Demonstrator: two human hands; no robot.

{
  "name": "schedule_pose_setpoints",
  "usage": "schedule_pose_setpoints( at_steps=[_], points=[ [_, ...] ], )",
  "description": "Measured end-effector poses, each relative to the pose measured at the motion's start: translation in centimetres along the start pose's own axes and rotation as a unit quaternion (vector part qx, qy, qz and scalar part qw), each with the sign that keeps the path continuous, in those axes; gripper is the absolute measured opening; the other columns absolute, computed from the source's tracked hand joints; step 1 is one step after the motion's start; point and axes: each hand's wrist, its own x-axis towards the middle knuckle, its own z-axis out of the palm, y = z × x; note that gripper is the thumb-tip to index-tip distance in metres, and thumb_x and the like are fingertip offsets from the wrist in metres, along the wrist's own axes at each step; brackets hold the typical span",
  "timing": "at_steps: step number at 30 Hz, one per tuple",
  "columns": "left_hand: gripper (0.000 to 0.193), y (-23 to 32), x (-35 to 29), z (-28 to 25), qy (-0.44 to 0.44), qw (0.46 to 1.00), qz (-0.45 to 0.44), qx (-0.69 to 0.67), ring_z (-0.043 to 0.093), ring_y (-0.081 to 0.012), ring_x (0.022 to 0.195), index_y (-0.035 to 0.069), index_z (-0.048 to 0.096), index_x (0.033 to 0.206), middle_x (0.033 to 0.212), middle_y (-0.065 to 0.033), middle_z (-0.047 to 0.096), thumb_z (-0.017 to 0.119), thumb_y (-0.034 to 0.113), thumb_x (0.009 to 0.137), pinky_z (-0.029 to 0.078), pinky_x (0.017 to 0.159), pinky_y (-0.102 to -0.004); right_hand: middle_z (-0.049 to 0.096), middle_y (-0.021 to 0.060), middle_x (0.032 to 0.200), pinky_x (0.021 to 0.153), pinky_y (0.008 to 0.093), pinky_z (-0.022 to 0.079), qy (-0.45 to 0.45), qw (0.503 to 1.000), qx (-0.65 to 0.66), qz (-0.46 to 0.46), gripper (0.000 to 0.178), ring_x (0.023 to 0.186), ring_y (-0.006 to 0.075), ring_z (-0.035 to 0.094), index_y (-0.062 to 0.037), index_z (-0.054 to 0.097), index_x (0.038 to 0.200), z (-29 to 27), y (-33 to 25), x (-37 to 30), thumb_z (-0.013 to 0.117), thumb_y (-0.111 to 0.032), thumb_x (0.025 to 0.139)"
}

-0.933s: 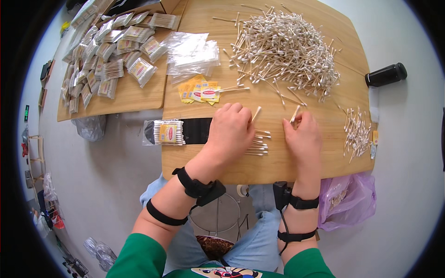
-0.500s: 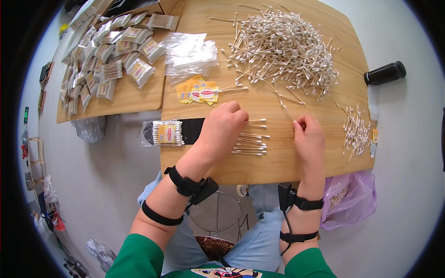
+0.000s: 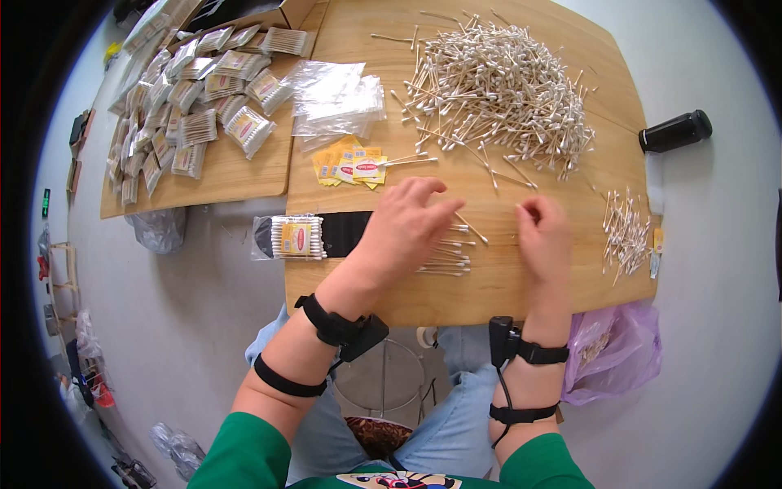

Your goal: The recorder counts a specific number of cotton swabs, aligns them, and inserts them into plastic packaging bags.

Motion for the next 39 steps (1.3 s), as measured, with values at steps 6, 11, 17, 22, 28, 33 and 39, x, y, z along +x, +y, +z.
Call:
schedule_pose_setpoints(
  at_steps=[6,11,17,22,28,33,39],
  points=[
    [0.028,1.0,-0.3,0.1,-0.075,0.992,0.022,0.098,0.051,-0.0304,0.124,0.017,0.071,0.113,0.125,-0.0093,0.058,0.071,0.026,0.087,0.039,0.103,-0.0433,0.065,0.0143,0.101,0.082,0.0426,0.050,0.162,0.970,-0.174,0.042,0.013,0.092,0.0328,0.062,-0.0027,0.065,0.096,-2.9,3.5,0.1,0.070,-0.008,0.084],
    [0.022,0.6,-0.6,-0.9,-0.046,0.991,0.010,0.123,0.055,-0.0277,0.117,0.013,0.072,0.104,0.118,-0.0077,0.062,0.072,0.025,0.086,0.042,0.099,-0.0414,0.064,0.0157,0.110,0.091,0.0428,0.049,0.023,0.991,-0.027,-0.126,0.029,0.102,0.0334,0.059,-0.0009,0.066,0.110,0.2,-2.1,0.1,0.070,-0.003,0.081],
    [0.014,0.6,-1.0,-0.8,-0.015,0.995,0.013,0.095,0.059,-0.0269,0.107,0.008,0.069,0.085,0.108,-0.0069,0.065,0.072,0.022,0.086,0.045,0.092,-0.0402,0.065,0.0146,0.108,0.090,0.0421,0.049,0.015,0.985,-0.022,-0.169,0.029,0.101,0.0337,0.060,-0.0010,0.068,0.110,1.9,-1.7,0.0,0.069,-0.001,0.081],
    [0.012,0.1,-1.6,-0.8,0.009,1.000,-0.016,0.020,0.061,-0.0279,0.099,0.006,0.067,0.081,0.101,-0.0076,0.066,0.072,0.016,0.086,0.046,0.088,-0.0395,0.067,0.0143,0.096,0.081,0.0407,0.051,0.025,0.995,0.035,-0.090,0.021,0.089,0.0338,0.063,0.0001,0.067,0.102,1.1,-0.4,-0.2,0.067,0.002,0.081],
    [0.013,-0.2,-2.2,-0.8,0.017,0.999,-0.037,-0.006,0.060,-0.0284,0.091,0.004,0.064,0.079,0.092,-0.0079,0.063,0.071,0.012,0.086,0.046,0.083,-0.0400,0.064,0.0153,0.087,0.073,0.0408,0.051,0.003,0.997,0.005,-0.074,0.011,0.084,0.0337,0.063,0.0011,0.063,0.092,1.6,-1.0,-0.3,0.065,0.004,0.082],
    [0.016,0.2,-2.2,-1.0,0.032,0.997,-0.059,-0.035,0.058,-0.0297,0.093,0.006,0.062,0.085,0.097,-0.0076,0.062,0.076,0.013,0.080,0.045,0.084,-0.0410,0.064,0.0147,0.086,0.072,0.0405,0.050,0.056,0.994,0.096,-0.017,0.011,0.082,0.0338,0.063,-0.0002,0.065,0.093,1.1,-1.9,-0.4,0.065,0.003,0.083],
    [0.024,0.2,-2.6,-0.2,0.045,0.996,-0.075,0.017,0.057,-0.0298,0.100,0.008,0.061,0.091,0.104,-0.0059,0.061,0.078,0.013,0.076,0.044,0.087,-0.0416,0.063,0.0135,0.084,0.070,0.0411,0.048,-0.051,0.987,0.087,-0.126,0.007,0.080,0.0333,0.061,-0.0017,0.068,0.087,1.6,-3.8,-1.2,0.065,0.003,0.082]
  ],
)
